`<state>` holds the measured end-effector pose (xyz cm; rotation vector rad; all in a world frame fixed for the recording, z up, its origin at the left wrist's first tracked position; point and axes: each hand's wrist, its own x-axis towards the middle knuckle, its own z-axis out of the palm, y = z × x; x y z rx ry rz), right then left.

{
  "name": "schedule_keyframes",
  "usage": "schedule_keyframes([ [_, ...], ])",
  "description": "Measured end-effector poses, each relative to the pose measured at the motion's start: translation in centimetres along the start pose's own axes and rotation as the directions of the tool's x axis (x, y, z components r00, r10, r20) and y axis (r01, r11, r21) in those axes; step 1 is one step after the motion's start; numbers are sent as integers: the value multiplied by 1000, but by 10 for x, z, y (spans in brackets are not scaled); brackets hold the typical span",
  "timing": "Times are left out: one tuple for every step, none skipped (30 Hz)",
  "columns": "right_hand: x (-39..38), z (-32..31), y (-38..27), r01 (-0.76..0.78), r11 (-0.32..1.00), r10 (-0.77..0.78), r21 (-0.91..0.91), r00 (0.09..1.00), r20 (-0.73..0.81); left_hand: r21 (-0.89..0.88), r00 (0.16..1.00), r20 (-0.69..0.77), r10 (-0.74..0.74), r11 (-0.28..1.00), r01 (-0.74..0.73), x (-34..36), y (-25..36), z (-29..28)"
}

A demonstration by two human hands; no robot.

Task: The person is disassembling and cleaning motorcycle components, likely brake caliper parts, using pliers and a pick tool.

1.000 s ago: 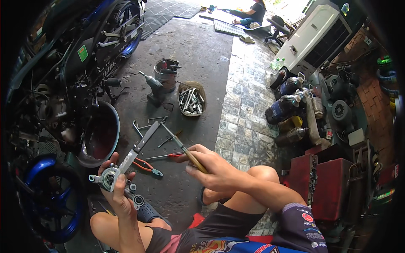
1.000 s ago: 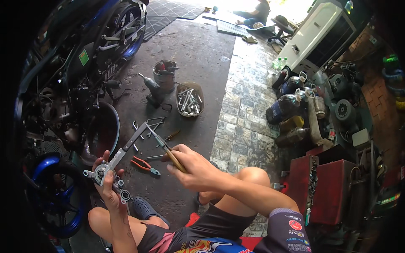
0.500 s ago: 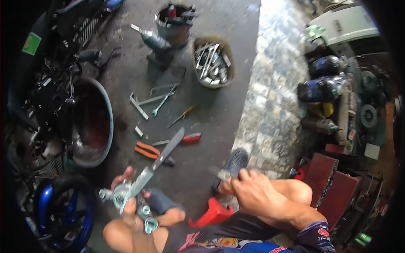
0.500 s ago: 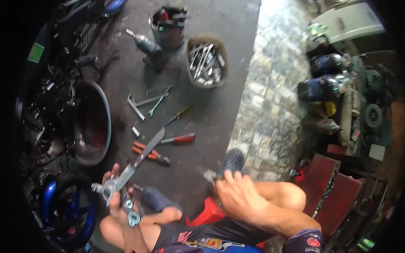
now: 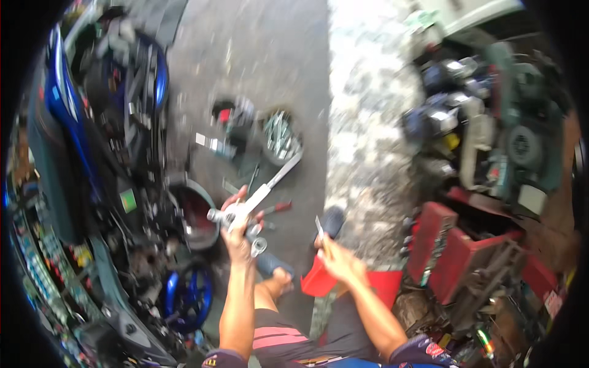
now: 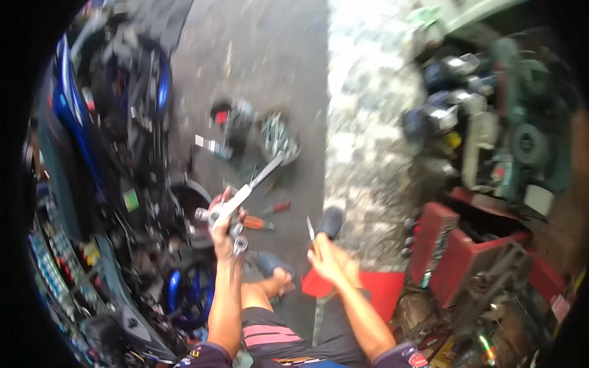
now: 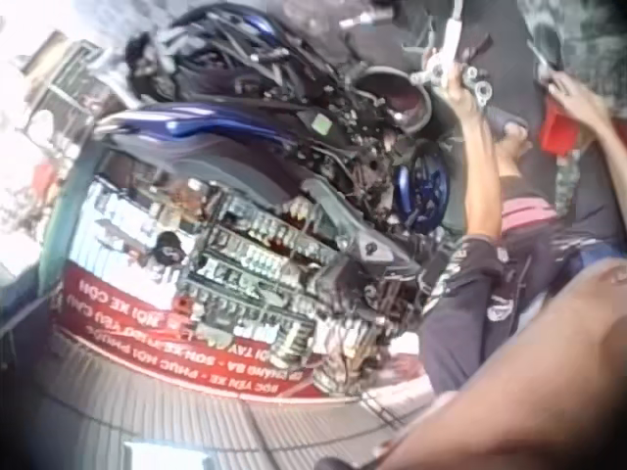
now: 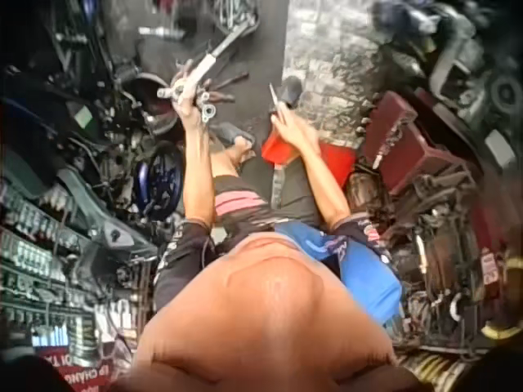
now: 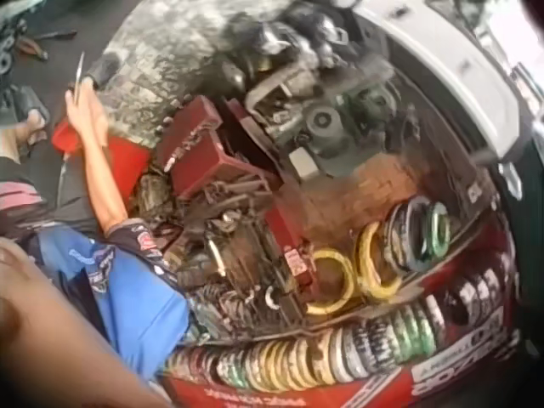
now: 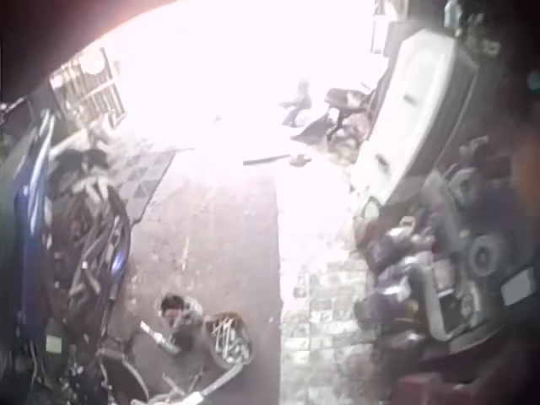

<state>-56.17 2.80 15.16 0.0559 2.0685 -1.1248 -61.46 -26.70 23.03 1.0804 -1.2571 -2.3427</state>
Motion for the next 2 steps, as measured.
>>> schedule_keyframes([
  [-25, -55, -20, -82, 944, 161, -319, 960, 229, 5, 1000, 10, 29, 1000, -30, 0, 30, 34],
  [-42, -77, -53, 47, 942, 2, -334, 990, 143, -23, 996, 32, 80, 997, -79, -1, 58, 66],
])
